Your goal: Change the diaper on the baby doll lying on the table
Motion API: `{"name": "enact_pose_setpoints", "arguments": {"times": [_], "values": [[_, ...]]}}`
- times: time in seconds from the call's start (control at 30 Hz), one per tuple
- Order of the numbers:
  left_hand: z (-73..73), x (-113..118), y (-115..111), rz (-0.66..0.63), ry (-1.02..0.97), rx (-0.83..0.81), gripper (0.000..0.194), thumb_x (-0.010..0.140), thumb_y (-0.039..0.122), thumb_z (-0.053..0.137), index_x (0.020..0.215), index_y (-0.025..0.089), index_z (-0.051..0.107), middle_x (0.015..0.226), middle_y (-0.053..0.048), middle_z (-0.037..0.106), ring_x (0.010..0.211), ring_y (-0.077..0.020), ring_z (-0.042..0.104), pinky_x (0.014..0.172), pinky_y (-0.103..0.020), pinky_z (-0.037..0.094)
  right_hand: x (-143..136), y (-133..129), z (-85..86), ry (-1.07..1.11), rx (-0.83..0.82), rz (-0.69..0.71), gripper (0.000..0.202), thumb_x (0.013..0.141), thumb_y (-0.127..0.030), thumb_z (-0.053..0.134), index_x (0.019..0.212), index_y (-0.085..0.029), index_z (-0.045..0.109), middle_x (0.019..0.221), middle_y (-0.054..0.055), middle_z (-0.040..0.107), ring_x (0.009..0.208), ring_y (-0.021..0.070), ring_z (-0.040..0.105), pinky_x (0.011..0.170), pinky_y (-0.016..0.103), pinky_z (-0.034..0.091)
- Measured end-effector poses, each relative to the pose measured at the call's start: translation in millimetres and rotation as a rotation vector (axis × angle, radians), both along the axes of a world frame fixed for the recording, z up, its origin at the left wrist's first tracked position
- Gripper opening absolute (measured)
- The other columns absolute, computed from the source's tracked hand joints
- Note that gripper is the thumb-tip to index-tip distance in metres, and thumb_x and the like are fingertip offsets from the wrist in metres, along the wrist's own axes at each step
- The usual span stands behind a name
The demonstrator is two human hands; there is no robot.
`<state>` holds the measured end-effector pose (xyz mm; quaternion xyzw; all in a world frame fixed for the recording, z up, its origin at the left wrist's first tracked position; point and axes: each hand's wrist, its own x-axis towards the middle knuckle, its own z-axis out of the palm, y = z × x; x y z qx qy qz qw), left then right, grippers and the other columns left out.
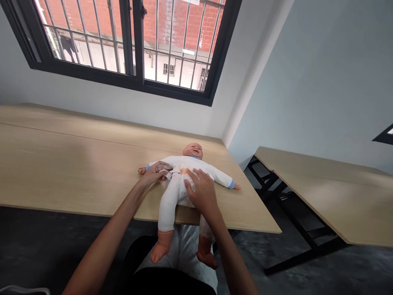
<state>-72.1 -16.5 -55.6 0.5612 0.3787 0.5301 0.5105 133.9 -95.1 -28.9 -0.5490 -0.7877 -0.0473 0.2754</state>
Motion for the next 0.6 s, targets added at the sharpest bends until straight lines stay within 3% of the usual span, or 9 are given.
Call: {"name": "enact_pose_setpoints", "arguments": {"times": [0.1, 0.2, 0.37, 0.5, 0.6], "values": [[3.5, -1, -3, -0.020, -0.086, -0.032, 0.042, 0.063, 0.031, 0.078, 0.099, 0.016, 0.063, 0.077, 0.000, 0.066, 0.058, -0.0092, 0.054, 0.054, -0.021, 0.043, -22, 18, 3.5, -0.073, -0.018, 0.135, 0.044, 0.097, -0.044, 0.049, 0.136, -0.023, 0.056, 0.151, 0.008, 0.040, 0.140, 0.0306, 0.034, 0.117, 0.056, 0.017], [1.5, -10, -1, 0.006, -0.163, -0.047, 0.043, 0.061, 0.031, 0.080, 0.098, 0.017, 0.060, 0.070, 0.004, 0.061, 0.056, -0.0081, 0.053, 0.054, -0.020, 0.043, -34, 32, -5.0, -0.121, -0.111, 0.137, 0.043, 0.098, -0.050, 0.046, 0.126, -0.022, 0.064, 0.148, 0.009, 0.045, 0.140, 0.0317, 0.036, 0.117, 0.058, 0.015], [-0.5, -24, 6, 0.090, -0.286, -0.028, 0.042, 0.060, 0.030, 0.080, 0.090, 0.021, 0.052, 0.062, 0.009, 0.052, 0.053, -0.0067, 0.049, 0.054, -0.018, 0.043, -31, 34, -13.1, -0.130, -0.164, 0.131, 0.043, 0.099, -0.050, 0.045, 0.121, -0.021, 0.067, 0.143, 0.011, 0.051, 0.140, 0.0311, 0.037, 0.117, 0.058, 0.014], [6.0, -13, 1, 0.065, -0.303, -0.024, 0.045, 0.059, 0.031, 0.081, 0.090, 0.021, 0.050, 0.066, 0.008, 0.054, 0.058, -0.0073, 0.052, 0.056, -0.018, 0.043, -32, 33, -12.6, -0.083, -0.195, 0.125, 0.054, 0.096, -0.052, 0.049, 0.135, -0.014, 0.056, 0.143, 0.014, 0.050, 0.141, 0.0302, 0.035, 0.119, 0.056, 0.012], [14.3, 7, -10, -0.038, -0.214, -0.017, 0.042, 0.062, 0.031, 0.081, 0.091, 0.020, 0.053, 0.074, 0.004, 0.061, 0.063, -0.0095, 0.056, 0.059, -0.020, 0.044, -37, 35, -15.0, -0.019, -0.203, 0.133, 0.077, 0.091, -0.053, 0.057, 0.148, -0.007, 0.036, 0.148, 0.020, 0.042, 0.142, 0.0298, 0.033, 0.119, 0.054, 0.011]]}}
